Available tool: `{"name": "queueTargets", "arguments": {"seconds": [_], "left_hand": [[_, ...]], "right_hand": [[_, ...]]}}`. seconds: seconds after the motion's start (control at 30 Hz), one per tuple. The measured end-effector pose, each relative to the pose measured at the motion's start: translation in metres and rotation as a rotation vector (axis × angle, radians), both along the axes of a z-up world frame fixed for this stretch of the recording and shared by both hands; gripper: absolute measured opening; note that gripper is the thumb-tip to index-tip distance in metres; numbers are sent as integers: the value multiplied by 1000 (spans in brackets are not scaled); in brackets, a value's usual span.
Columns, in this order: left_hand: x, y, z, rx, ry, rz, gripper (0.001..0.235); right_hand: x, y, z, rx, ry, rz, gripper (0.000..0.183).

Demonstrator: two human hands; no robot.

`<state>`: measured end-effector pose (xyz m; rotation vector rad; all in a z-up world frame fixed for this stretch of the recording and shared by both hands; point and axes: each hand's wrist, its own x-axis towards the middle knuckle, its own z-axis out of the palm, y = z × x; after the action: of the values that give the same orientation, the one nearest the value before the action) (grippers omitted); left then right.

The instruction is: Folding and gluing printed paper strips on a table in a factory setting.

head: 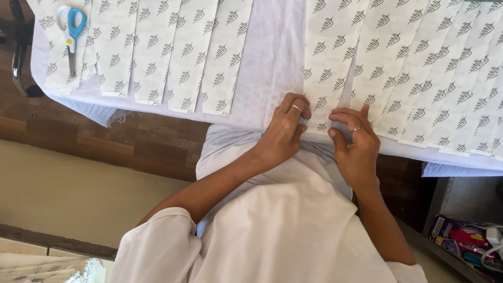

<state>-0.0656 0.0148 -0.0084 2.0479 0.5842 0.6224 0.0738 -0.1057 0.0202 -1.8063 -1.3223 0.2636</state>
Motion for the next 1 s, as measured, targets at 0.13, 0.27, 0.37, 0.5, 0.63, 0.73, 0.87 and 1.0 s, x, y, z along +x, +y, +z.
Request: {"name": "queueTargets", "arguments": {"seconds": [0.13,0.27,0.37,0.5,0.63,0.73,0.87,1.0], "left_hand": [[-13,11,3,19,-62,27,24],[-28,44,9,469,118,310,33],[-26,49,-4,517,331,441,61],[3,20,5,437,288,360,78],[40,-12,11,353,158,280,81],[46,-17,10,73,52,104,75],[6,12,16,-66,-84,-42,64],[-33,23,18,180,0,-82,53]], "right_hand": [[-4,-3,-2,53,0,-36,24],[-14,1,-7,124,-151,21,23],[-18,3,-11,124,-186,84,30],[-3,-9,-14,32,-151,70,39],[12,-11,0,4,-155,14,37],[14,-13,5,-8,-150,-62,33],[3,-10,3,87,-203,-31,32],[-14,-1,-14,162,-182,101,26]]}}
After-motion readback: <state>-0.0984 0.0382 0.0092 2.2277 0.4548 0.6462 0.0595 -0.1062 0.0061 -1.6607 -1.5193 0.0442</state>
